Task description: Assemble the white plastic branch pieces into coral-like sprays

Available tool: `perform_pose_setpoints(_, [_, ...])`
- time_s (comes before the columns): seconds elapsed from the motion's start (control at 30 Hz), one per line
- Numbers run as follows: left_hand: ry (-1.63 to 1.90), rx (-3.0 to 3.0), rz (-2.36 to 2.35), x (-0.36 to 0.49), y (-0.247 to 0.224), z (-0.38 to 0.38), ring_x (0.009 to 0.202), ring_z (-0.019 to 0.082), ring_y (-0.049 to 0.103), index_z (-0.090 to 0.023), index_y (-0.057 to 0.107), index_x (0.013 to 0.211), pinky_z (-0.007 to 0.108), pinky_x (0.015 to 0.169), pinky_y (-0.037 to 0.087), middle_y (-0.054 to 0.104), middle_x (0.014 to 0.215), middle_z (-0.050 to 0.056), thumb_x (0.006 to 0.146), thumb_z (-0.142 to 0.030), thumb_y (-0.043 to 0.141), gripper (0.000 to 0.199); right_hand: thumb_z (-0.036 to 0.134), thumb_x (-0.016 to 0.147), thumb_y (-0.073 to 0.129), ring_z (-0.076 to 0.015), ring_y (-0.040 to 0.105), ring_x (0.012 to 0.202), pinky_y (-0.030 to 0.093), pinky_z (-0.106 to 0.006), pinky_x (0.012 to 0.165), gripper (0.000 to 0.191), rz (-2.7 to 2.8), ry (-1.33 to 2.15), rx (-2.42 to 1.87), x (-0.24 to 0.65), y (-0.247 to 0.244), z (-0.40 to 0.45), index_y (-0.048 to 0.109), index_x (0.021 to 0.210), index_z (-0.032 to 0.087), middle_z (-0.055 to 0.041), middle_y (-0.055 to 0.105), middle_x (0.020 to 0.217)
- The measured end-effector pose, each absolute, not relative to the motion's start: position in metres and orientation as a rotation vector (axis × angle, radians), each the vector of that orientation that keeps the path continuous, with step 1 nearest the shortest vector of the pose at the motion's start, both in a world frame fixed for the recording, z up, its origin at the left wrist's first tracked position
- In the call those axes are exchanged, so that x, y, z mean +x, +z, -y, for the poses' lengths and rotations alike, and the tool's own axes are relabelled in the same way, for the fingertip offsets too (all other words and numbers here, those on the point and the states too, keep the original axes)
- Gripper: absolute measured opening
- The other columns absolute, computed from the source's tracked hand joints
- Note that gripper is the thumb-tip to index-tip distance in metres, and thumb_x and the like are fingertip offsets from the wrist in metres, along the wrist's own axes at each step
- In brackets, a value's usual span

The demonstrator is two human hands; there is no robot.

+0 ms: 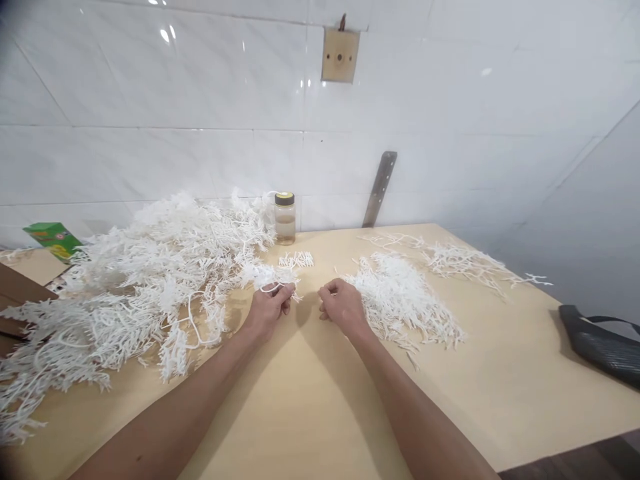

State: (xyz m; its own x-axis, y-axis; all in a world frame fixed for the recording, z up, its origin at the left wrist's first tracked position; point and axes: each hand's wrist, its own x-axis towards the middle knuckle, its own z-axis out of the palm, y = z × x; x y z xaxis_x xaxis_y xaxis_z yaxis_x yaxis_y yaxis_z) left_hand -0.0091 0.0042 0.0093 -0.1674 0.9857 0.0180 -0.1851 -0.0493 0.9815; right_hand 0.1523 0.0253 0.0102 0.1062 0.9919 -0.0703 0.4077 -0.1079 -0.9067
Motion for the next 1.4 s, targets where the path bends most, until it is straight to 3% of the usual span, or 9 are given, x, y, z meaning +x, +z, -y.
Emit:
perform_pose_setpoints(0.23, [1.425,0.884,-1.153,-0.011,0.010,-0.005,0.046,0.008,0.040,-0.016,0.057,0.055,0.024,0.047,0.032,0.046,0.046,-0.005,0.059,-0.044,0.083,0.038,0.042,0.078,0.067,-0.0101,0.059,0.041,0.042,-0.020,0.039,0.029,1.529,1.047,-1.427,0.149,0.017,-0.016,0.065,0.093,0.017,-0.0006,0.065,0.073])
perform_pose_setpoints(0.37, [1.406,0.909,-1.155,-0.010,0.011,-0.003,0.046,0.007,0.037,-0.015,0.058,0.057,0.023,0.046,0.029,0.044,0.047,-0.006,0.059,-0.046,0.082,0.039,0.051,0.082,0.061,-0.0098,0.056,0.038,0.036,-0.019,0.036,0.034,1.646,1.084,-1.366,0.134,0.022,-0.005,0.068,0.083,0.018,0.0028,0.057,0.058])
perform_pose_setpoints(0.53, [1.401,0.970,-1.142,-0.008,0.006,-0.004,0.046,0.007,0.035,-0.016,0.057,0.056,0.023,0.046,0.027,0.041,0.047,-0.006,0.059,-0.048,0.081,0.040,0.040,0.081,0.060,-0.0110,0.057,0.038,0.039,-0.019,0.038,0.024,1.623,1.042,-1.460,0.126,0.021,-0.003,0.064,0.072,0.018,0.0039,0.056,0.051])
perform_pose_setpoints(0.73, [1.479,0.933,-1.106,-0.011,0.008,-0.007,0.047,0.007,0.035,-0.015,0.060,0.060,0.022,0.046,0.028,0.041,0.048,-0.006,0.060,-0.046,0.081,0.037,0.022,0.075,0.057,-0.0128,0.059,0.039,0.044,-0.019,0.039,0.007,1.496,1.016,-1.660,0.134,0.012,-0.016,0.060,0.072,0.017,0.0029,0.058,0.049])
perform_pose_setpoints(0.93, [1.447,0.884,-1.099,-0.015,0.007,-0.009,0.047,0.006,0.036,-0.014,0.061,0.060,0.022,0.045,0.027,0.043,0.050,-0.006,0.058,-0.044,0.084,0.038,0.035,0.076,0.066,-0.0078,0.052,0.036,0.037,-0.018,0.034,0.022,1.478,1.090,-1.413,0.140,0.014,-0.015,0.064,0.089,0.017,0.0036,0.059,0.062])
perform_pose_setpoints(1.1, [1.421,0.923,-1.116,-0.014,0.005,-0.008,0.044,0.006,0.034,-0.015,0.061,0.059,0.022,0.044,0.025,0.042,0.046,-0.006,0.060,-0.050,0.081,0.041,0.045,0.080,0.063,-0.0073,0.048,0.035,0.040,-0.020,0.037,0.029,1.583,1.178,-1.285,0.129,0.017,-0.005,0.067,0.090,0.017,0.0034,0.057,0.059])
perform_pose_setpoints(1.27, [1.404,0.928,-1.169,-0.012,0.007,-0.005,0.045,0.006,0.034,-0.015,0.062,0.059,0.023,0.045,0.025,0.044,0.048,-0.006,0.057,-0.048,0.083,0.040,0.040,0.080,0.060,-0.0085,0.051,0.035,0.037,-0.020,0.036,0.023,1.592,1.114,-1.390,0.122,0.017,-0.004,0.061,0.075,0.018,0.0036,0.057,0.056])
perform_pose_setpoints(1.4, [1.433,0.974,-1.145,-0.013,0.016,-0.002,0.048,0.006,0.035,-0.015,0.060,0.057,0.023,0.048,0.027,0.045,0.051,-0.005,0.058,-0.044,0.084,0.038,0.029,0.078,0.059,-0.0113,0.055,0.037,0.040,-0.022,0.039,0.011,1.599,1.031,-1.592,0.127,0.015,-0.010,0.060,0.075,0.019,0.0011,0.062,0.058])
